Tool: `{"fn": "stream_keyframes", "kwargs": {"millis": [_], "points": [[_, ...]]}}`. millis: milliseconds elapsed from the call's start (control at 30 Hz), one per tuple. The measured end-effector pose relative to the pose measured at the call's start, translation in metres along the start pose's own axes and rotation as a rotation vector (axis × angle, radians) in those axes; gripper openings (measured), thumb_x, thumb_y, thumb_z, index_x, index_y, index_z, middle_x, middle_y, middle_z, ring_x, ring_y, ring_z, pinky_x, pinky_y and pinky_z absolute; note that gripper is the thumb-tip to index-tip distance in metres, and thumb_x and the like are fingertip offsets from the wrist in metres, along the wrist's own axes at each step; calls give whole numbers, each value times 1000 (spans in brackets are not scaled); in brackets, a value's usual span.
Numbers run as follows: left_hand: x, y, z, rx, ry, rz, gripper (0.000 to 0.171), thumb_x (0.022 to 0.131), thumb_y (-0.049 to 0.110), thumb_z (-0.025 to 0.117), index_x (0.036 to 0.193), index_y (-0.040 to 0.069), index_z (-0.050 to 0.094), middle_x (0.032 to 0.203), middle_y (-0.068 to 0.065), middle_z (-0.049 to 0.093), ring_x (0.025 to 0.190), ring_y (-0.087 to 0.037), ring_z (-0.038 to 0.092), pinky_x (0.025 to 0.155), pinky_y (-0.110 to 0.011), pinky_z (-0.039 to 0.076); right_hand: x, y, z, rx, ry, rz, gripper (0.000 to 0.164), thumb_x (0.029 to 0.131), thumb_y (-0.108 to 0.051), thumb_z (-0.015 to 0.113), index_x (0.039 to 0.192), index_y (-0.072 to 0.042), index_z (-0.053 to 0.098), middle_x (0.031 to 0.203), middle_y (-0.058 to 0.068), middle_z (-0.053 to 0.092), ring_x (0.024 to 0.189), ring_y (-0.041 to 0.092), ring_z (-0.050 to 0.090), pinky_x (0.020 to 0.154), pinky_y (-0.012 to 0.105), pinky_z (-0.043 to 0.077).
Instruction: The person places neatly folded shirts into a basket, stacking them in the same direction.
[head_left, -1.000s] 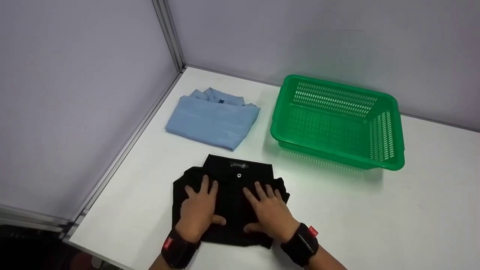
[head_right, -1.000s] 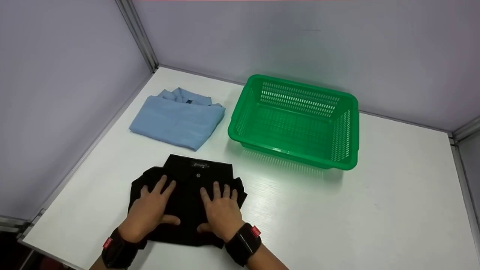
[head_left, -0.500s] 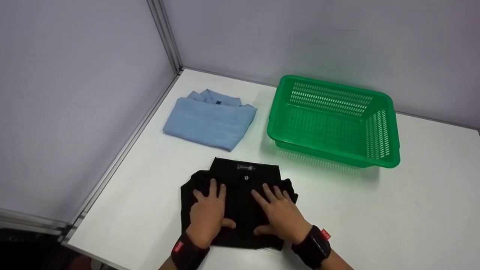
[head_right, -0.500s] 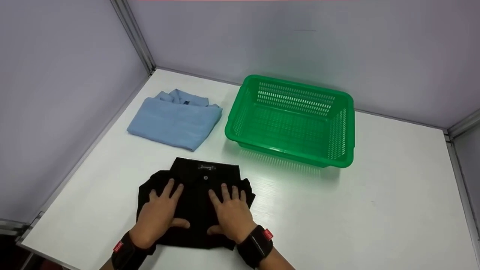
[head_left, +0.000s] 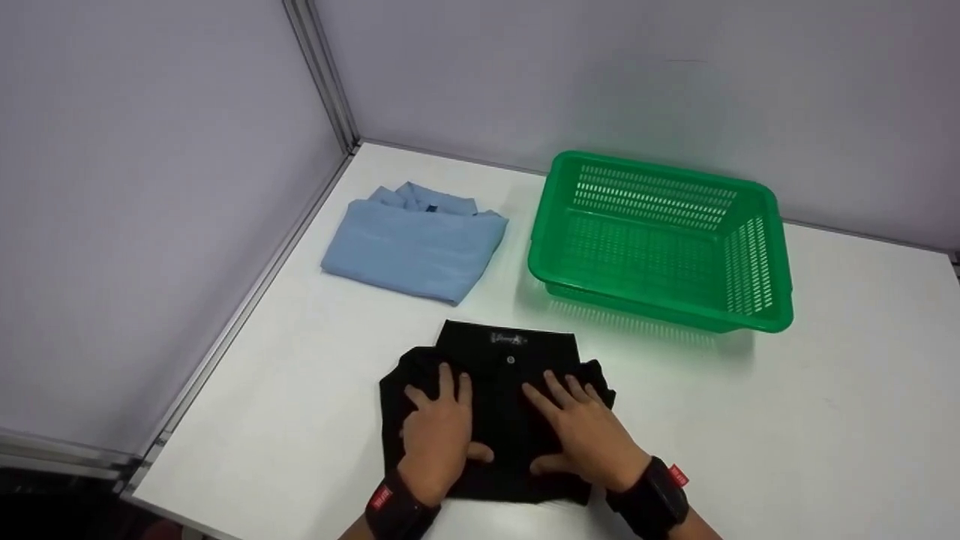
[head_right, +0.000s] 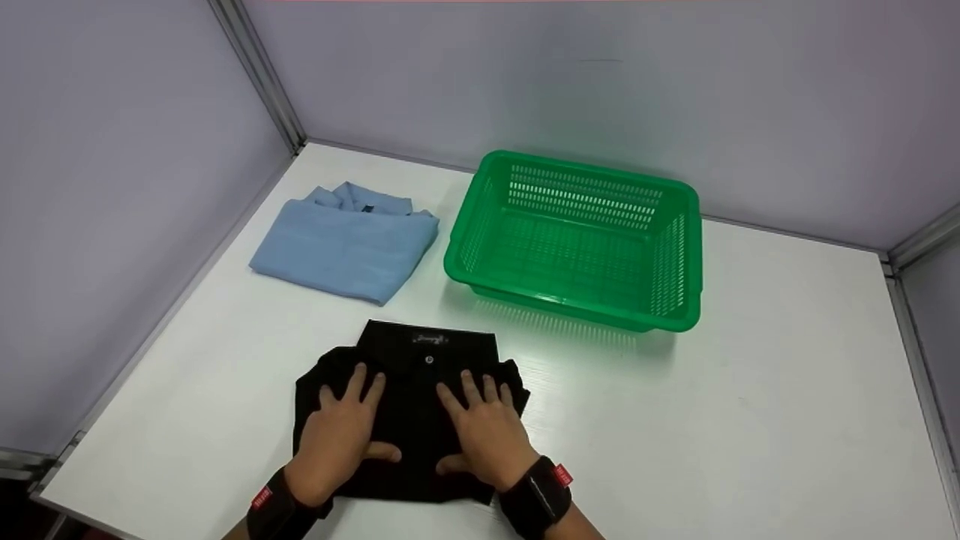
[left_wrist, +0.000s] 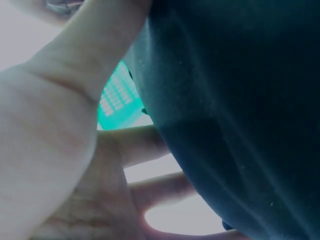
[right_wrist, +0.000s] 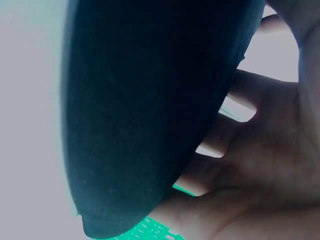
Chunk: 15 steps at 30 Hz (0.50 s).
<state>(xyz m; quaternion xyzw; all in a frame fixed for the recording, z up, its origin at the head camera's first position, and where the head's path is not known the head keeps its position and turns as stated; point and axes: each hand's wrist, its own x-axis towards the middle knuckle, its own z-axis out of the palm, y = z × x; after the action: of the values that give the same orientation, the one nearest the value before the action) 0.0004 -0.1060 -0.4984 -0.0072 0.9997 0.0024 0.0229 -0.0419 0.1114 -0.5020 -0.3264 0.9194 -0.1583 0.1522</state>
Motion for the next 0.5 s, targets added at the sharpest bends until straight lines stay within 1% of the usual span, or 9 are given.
{"fn": "stream_keyframes", "kwargs": {"millis": [167,400,500], "points": [[0,8,-1,17,0,4,118,50,72,93,147,13,62,154,-18,56,119,-57,64,54,-49,63,-7,5,-2,-1,17,-3,101,80,-52,88,161,-10,45,162,34,40,143,61,44,115,73,39],[4,19,-1,-12,-51,4,119,51,69,95,150,13,60,157,-19,53,124,-60,60,56,-53,63,-15,12,-4,8,23,17,102,79,-52,89,161,-10,45,162,34,40,143,63,43,114,73,39],[5,24,-1,-9,-41,12,119,51,70,95,149,13,61,156,-19,54,123,-59,61,56,-54,63,-19,16,-4,10,34,20,102,79,-53,89,160,-10,45,162,34,40,143,63,44,114,73,40]]}}
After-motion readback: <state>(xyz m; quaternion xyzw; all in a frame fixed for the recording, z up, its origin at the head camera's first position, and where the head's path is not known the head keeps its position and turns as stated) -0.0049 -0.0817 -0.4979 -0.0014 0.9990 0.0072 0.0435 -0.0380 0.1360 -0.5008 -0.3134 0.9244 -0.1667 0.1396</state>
